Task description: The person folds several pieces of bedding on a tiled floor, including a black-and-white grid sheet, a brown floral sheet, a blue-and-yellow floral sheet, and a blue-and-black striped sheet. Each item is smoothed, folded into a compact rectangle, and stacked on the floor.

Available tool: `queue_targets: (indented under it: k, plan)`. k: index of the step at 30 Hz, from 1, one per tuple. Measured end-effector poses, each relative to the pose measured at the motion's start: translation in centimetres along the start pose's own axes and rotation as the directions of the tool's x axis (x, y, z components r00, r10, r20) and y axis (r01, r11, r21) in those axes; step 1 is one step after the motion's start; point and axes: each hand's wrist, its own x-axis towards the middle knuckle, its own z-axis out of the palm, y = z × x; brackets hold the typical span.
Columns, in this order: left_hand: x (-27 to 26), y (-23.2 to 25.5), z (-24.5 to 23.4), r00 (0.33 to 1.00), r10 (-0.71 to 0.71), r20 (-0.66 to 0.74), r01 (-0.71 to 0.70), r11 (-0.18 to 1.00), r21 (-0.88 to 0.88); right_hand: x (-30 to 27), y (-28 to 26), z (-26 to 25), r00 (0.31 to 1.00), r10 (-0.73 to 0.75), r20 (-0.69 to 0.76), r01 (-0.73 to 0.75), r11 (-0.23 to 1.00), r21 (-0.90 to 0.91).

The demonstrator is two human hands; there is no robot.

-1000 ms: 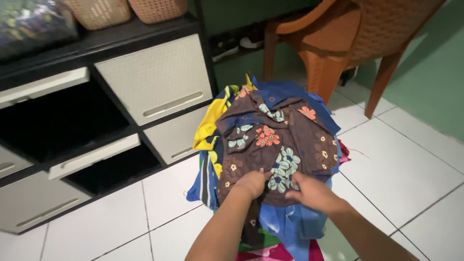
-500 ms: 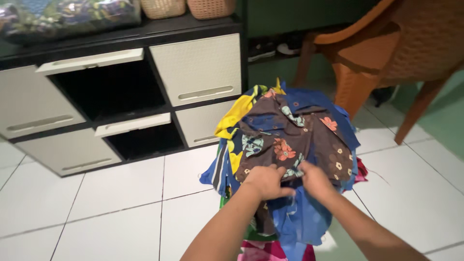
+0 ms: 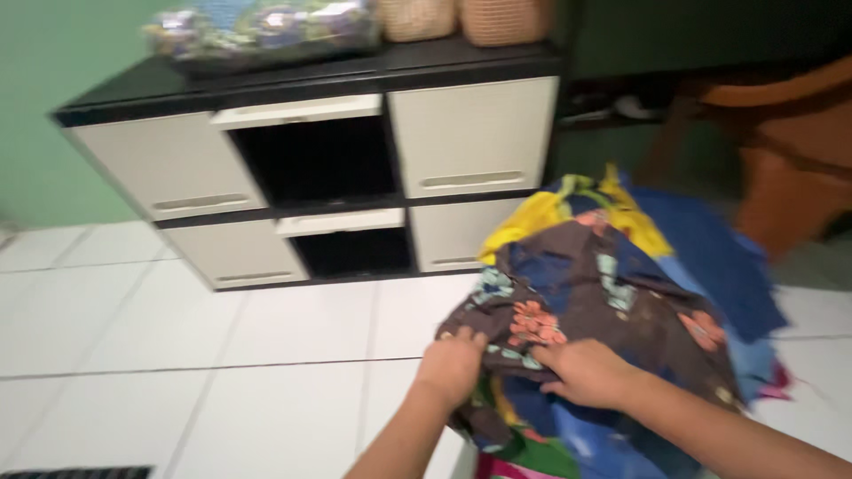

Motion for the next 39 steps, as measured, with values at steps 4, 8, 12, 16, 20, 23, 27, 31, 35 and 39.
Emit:
queue_targets:
  k: [4, 8, 12, 16, 20, 23, 27, 31, 35, 39]
  plan:
    - [-4.8, -4.7, -1.5, 1.000, 0.002, -0.006, -0.002, 0.999, -0.039, 4.0, -3.7, 3.2, 0.996, 0.017, -0.092, -0.015, 1.000, 0.019]
    - [-10.1, -10.5, -1.8, 0.999, -0.028, -0.032, 0.027, 0.999, -0.036, 7.9, -8.0, 6.2, 0.988, 0.123, -0.095, -0.126, 0.992, -0.025]
    - [-14.2, -16.4, -1.8, 0.995, -0.074, -0.060, 0.075, 0.997, 0.011, 9.2, -12.7, 6.9, 0.951, 0.145, -0.273, -0.174, 0.981, -0.085]
    - [-17.6, -19.9, -2.9, 0.990, -0.116, -0.076, 0.123, 0.988, 0.097, 8.6, -15.6, 4.7, 0.907, 0.158, -0.391, -0.257, 0.942, -0.216]
    - [-19.2, -22.9, -6.0, 0.978, -0.154, -0.139, 0.174, 0.974, 0.147, 6.4, -16.6, 2.9, 0.860, 0.121, -0.496, -0.279, 0.925, -0.257]
    - [-19.7, -24.9, -8.9, 0.961, -0.164, -0.221, 0.186, 0.979, 0.084, 5.1, -16.1, 2.0, 0.845, 0.202, -0.496, -0.375, 0.884, -0.279]
    - [-21.5, -28.2, -10.9, 0.935, -0.153, -0.319, 0.098, 0.979, -0.181, 4.4, -14.1, 2.5, 0.770, 0.443, -0.459, -0.542, 0.833, -0.106]
    - [-23.3, -32.0, -11.6, 0.902, -0.206, -0.380, 0.144, 0.972, -0.185, 5.3, -10.8, 2.3, 0.755, 0.441, -0.486, -0.440, 0.889, 0.125]
    - [-24.4, -35.2, -12.8, 0.928, -0.316, -0.199, 0.276, 0.939, -0.206, 6.2, -10.6, 2.0, 0.783, 0.505, -0.363, -0.402, 0.856, 0.323]
    - [-26.6, -37.3, -13.0, 0.946, -0.309, 0.101, 0.324, 0.868, -0.375, 5.8, -13.2, 2.1, 0.845, 0.505, -0.177, -0.442, 0.845, 0.300]
